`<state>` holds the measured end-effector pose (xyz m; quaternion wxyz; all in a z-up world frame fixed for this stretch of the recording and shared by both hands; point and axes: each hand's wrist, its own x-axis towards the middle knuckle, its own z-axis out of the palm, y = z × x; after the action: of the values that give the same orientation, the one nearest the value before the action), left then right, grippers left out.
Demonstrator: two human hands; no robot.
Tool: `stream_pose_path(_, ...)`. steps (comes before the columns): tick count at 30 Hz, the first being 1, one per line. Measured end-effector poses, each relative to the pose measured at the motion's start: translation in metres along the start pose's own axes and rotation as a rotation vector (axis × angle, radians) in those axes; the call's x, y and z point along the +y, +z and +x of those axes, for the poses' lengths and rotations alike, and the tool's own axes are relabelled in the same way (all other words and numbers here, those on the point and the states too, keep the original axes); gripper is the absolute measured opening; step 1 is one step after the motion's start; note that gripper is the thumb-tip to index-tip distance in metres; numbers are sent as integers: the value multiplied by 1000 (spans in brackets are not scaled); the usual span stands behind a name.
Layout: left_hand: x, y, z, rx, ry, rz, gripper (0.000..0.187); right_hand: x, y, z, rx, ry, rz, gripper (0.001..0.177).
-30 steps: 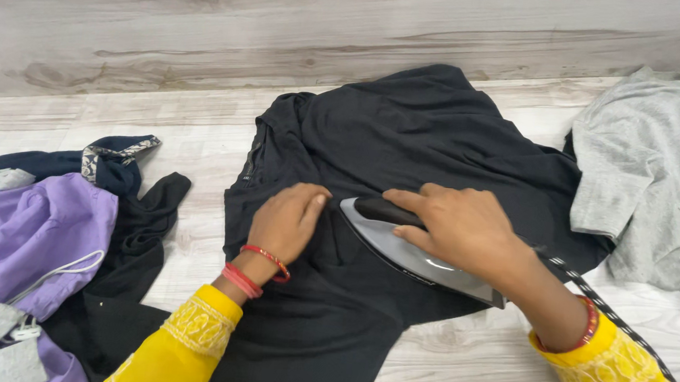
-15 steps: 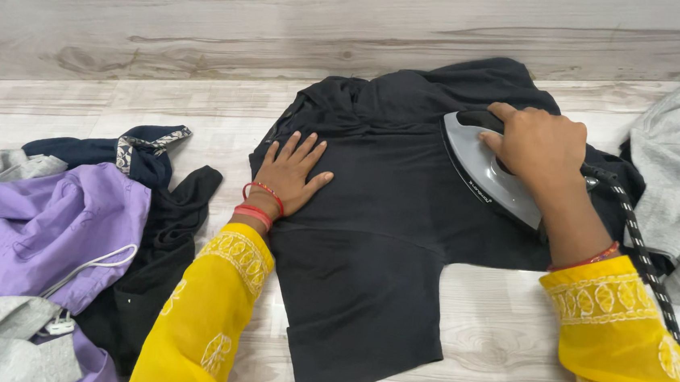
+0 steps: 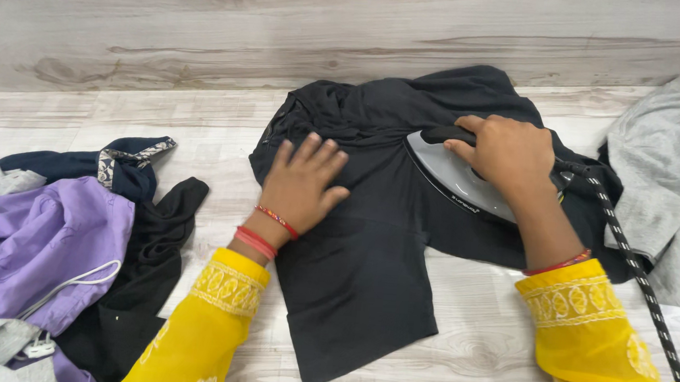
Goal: The person irons a gray t-shirt on a table, smoothing it with one hand while moving the iron with the other. They flip the shirt to iron the back, then switch to a black t-shirt and iron it in the same manner.
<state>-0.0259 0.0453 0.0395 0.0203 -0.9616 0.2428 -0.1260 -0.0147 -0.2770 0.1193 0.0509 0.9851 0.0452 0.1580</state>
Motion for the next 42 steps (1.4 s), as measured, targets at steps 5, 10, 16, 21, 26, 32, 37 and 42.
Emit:
stream_pose_path(5, 17, 12, -29, -95, 36, -222, 71, -6, 12, -12, 268, -84, -121, 51)
stream_pose_path(10, -17, 25, -40, -19, -41, -203, 73, 9, -8, -22, 66, -258, 63, 56)
stream_pose_path(16, 39, 0, -60, 90, 175, -154, 77, 2, -19, -22, -78, -157, 90, 56)
stream_pose_path(21, 130, -12, -100, -36, 509, -370, 85, -2, -17, -22, -64, -80, 55, 59)
stream_pose_path(26, 162, -10, -125, -42, 505, -293, 97, -1, -15, -23, -36, -97, 52, 60)
stream_pose_path(32, 189, -13, -145, -14, 606, -271, 92, 1, -11, -22, -10, -106, 75, 58)
stream_pose_path(37, 162, -31, -121, -136, 487, -791, 82, 1, -11, -22, -36, -87, 59, 56)
stream_pose_path(42, 76, -10, -77, 2, -9, -191, 73, 3, -9, -23, -2, -130, 43, 53)
